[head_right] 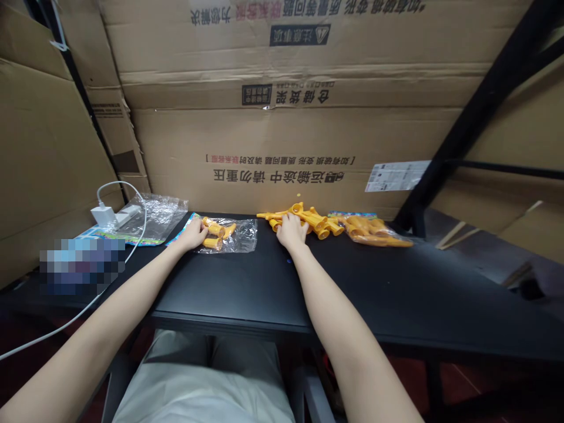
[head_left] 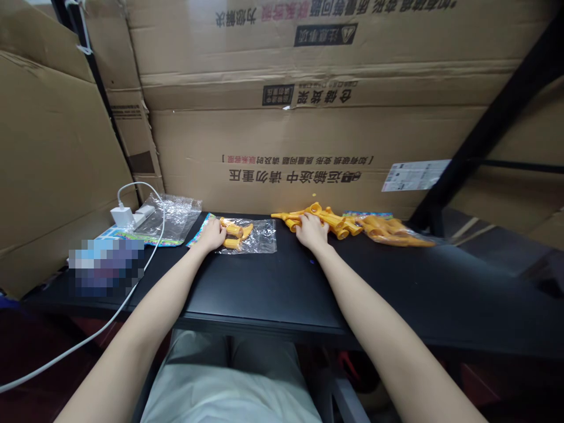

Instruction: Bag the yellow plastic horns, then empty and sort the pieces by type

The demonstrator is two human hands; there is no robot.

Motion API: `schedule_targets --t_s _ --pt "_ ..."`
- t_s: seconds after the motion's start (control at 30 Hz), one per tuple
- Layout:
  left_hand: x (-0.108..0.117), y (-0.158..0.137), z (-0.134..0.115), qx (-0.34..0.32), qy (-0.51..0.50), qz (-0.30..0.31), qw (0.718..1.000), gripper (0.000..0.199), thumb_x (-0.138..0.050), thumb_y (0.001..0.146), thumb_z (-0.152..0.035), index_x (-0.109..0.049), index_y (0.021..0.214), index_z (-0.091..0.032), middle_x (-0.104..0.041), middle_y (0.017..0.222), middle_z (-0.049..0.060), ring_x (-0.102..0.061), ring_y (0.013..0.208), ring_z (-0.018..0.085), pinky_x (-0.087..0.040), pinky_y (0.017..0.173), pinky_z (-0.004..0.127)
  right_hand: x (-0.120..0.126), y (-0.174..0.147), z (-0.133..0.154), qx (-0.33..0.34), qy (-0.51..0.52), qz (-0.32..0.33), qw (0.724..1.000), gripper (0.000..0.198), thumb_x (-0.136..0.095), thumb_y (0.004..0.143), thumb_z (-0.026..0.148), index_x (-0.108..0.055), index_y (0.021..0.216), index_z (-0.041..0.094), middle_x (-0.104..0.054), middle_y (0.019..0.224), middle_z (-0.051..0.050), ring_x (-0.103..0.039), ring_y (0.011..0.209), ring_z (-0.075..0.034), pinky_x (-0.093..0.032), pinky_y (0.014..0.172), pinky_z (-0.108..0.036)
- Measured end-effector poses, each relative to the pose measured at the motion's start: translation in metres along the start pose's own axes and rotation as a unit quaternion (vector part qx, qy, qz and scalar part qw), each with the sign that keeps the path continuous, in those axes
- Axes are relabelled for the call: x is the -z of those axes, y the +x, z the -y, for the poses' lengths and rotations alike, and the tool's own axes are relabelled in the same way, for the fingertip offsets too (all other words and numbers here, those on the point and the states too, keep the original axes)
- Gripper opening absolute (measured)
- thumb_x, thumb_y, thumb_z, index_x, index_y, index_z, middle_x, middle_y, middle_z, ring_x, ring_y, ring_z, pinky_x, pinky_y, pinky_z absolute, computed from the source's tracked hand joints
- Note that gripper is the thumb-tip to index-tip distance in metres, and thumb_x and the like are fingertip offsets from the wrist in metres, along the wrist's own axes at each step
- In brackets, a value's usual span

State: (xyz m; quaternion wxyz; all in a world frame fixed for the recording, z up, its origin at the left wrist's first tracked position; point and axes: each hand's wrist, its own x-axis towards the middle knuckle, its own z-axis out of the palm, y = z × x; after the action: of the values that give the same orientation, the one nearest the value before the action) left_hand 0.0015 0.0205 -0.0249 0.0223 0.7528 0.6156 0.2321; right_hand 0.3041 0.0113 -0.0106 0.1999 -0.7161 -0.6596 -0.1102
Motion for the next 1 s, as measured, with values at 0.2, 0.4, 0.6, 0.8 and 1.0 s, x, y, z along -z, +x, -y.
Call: schedule_targets --t_s 0.2,0.4,0.6,0.8,1.0 --pt "0.0 0.003 0.011 0.056 0.04 -0.02 0.997 0.018 -0.038 0.088 -0.023 -0.053 0.094 -0.015 -0.058 0.109 0.015 -0.052 0.112 0.026 -0.04 0.095 0.036 0.0 0.003 0.003 -0.009 -0.031 0.019 0.999 0.048 -0.037 0.089 0.025 -0.046 0.134 0.013 -0.043 0.14 -0.017 -0.037 0.124 -0.031 -0.031 0.095 -0.05" --pt "0.001 0.003 0.018 0.051 0.049 -0.031 0.997 0.017 -0.038 0.088 -0.021 -0.053 0.093 -0.013 -0.059 0.107 0.016 -0.053 0.11 0.026 -0.04 0.093 0.034 0.006 0.002 0.005 0.0 -0.067 0.005 0.998 0.041 -0.038 0.087 0.018 -0.058 0.122 0.015 -0.049 0.129 -0.016 -0.044 0.114 -0.029 -0.034 0.089 -0.043" --pt "-0.002 0.004 0.019 0.034 0.043 -0.062 0.997 0.011 -0.042 0.086 -0.018 -0.052 0.084 -0.016 -0.06 0.099 0.014 -0.055 0.106 0.026 -0.041 0.09 0.035 0.004 0.004 0.008 0.009 -0.09 0.007 0.996 0.039 -0.035 0.086 0.012 -0.058 0.117 0.013 -0.056 0.122 -0.015 -0.045 0.111 -0.028 -0.033 0.086 -0.041" --pt "-0.003 0.006 0.022 0.031 -0.003 -0.084 0.996 0.01 -0.045 0.085 -0.018 -0.049 0.077 -0.018 -0.059 0.092 0.012 -0.056 0.098 0.025 -0.042 0.085 0.035 0.006 0.003 0.012 -0.002 -0.116 0.007 0.993 0.035 -0.035 0.086 0.01 -0.059 0.112 0.009 -0.053 0.12 -0.019 -0.051 0.104 -0.028 -0.032 0.082 -0.04" --pt "-0.002 0.007 0.022 0.039 -0.035 -0.087 0.995 0.016 -0.044 0.086 -0.02 -0.045 0.07 -0.02 -0.058 0.086 0.01 -0.057 0.09 0.022 -0.042 0.082 0.034 0.009 0.002 0.008 0.006 -0.059 -0.049 0.997 0.03 -0.039 0.083 0.008 -0.06 0.104 0.01 -0.055 0.113 -0.019 -0.054 0.097 -0.028 -0.032 0.082 -0.04"
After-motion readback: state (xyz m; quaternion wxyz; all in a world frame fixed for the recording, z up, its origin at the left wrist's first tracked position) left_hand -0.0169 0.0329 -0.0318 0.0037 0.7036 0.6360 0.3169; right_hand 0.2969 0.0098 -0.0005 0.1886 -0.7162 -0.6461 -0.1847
